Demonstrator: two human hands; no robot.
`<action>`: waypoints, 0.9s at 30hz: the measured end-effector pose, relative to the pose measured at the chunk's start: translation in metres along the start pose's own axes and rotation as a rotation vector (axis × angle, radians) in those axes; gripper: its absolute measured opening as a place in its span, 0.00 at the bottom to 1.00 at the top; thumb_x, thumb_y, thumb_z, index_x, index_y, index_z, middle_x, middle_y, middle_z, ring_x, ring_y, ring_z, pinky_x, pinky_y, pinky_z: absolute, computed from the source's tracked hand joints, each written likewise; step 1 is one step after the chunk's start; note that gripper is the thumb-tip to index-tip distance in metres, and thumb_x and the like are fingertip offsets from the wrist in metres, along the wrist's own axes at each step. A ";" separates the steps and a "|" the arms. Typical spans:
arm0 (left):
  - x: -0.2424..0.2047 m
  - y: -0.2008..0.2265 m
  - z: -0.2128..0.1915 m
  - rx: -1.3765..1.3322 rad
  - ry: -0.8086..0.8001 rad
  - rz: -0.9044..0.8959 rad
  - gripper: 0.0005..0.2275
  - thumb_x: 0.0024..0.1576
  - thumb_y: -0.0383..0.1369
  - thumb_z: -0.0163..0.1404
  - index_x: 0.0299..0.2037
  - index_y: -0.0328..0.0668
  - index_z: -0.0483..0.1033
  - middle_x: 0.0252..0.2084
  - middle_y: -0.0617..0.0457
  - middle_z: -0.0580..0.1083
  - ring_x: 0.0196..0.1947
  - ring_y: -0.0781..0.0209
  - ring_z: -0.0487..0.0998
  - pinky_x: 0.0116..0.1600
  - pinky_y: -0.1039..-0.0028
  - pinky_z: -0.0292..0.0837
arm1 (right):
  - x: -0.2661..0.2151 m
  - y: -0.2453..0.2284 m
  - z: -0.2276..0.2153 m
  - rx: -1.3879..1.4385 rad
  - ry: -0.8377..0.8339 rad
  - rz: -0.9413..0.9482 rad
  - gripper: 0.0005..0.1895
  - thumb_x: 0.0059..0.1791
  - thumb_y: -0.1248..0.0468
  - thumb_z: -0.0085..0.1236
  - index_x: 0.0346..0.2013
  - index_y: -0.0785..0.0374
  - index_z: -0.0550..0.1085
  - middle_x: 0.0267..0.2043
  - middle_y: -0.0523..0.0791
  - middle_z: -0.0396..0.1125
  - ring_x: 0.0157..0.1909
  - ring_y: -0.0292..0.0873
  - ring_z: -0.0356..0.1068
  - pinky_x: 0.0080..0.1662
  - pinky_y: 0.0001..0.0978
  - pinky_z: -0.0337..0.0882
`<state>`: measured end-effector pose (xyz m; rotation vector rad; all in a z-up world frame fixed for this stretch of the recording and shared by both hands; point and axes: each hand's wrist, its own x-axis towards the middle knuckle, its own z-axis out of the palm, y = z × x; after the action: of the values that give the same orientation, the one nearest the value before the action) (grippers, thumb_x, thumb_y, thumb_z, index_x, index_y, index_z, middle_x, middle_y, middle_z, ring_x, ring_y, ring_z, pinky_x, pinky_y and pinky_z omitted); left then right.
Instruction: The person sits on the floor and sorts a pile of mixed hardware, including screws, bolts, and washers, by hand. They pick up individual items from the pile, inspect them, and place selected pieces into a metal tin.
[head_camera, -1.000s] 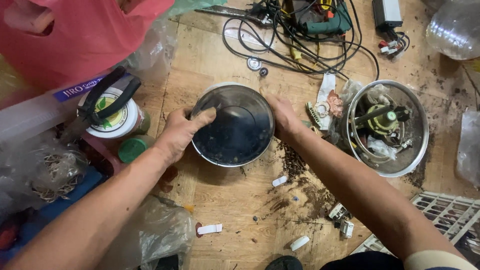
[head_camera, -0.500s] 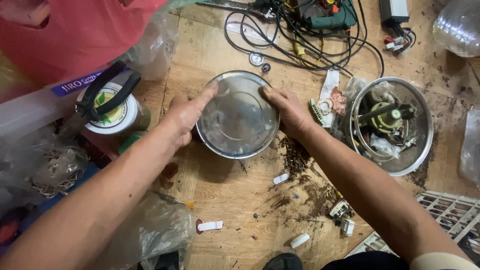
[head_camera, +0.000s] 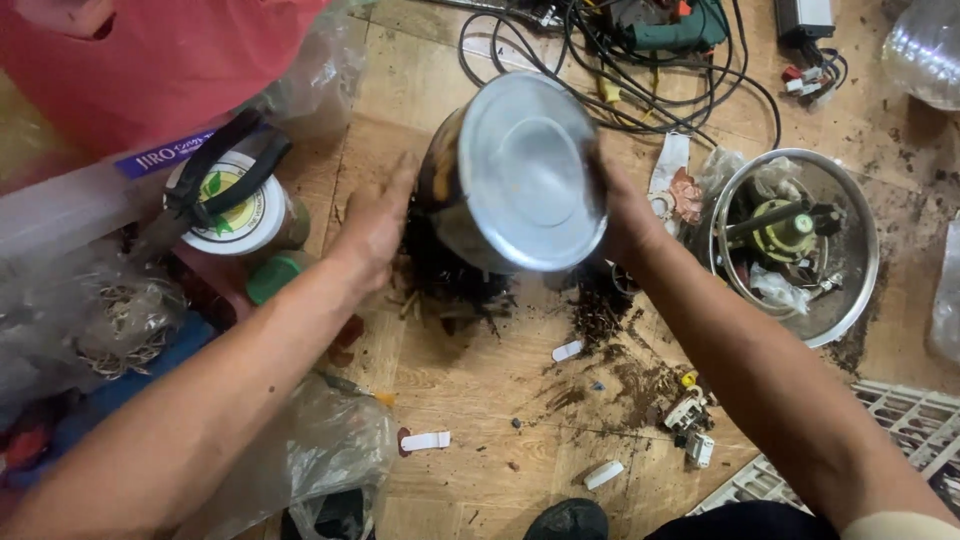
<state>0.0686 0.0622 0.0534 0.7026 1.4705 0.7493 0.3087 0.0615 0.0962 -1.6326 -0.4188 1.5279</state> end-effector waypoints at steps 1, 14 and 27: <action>0.005 -0.007 0.000 0.000 0.002 0.000 0.45 0.65 0.65 0.52 0.73 0.20 0.72 0.77 0.23 0.70 0.79 0.24 0.69 0.79 0.33 0.65 | 0.005 0.002 -0.005 0.000 -0.002 0.000 0.27 0.51 0.38 0.68 0.48 0.59 0.86 0.45 0.47 0.82 0.49 0.46 0.81 0.64 0.38 0.75; 0.040 -0.069 -0.007 0.480 -0.049 0.177 0.18 0.73 0.49 0.51 0.41 0.50 0.88 0.38 0.50 0.85 0.43 0.49 0.87 0.51 0.53 0.81 | 0.022 0.004 -0.048 0.232 -0.183 -0.025 0.41 0.51 0.36 0.67 0.66 0.65 0.77 0.70 0.56 0.78 0.76 0.51 0.76 0.84 0.56 0.61; 0.031 -0.055 -0.017 0.434 0.020 0.377 0.19 0.75 0.44 0.51 0.46 0.37 0.89 0.44 0.35 0.85 0.49 0.43 0.86 0.55 0.48 0.77 | -0.014 -0.004 -0.063 -0.178 -0.320 -0.253 0.33 0.59 0.32 0.53 0.52 0.60 0.77 0.53 0.53 0.80 0.67 0.55 0.83 0.82 0.58 0.66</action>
<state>0.0519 0.0537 -0.0087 1.3328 1.5552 0.7246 0.3664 0.0324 0.1024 -1.4017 -0.9223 1.5937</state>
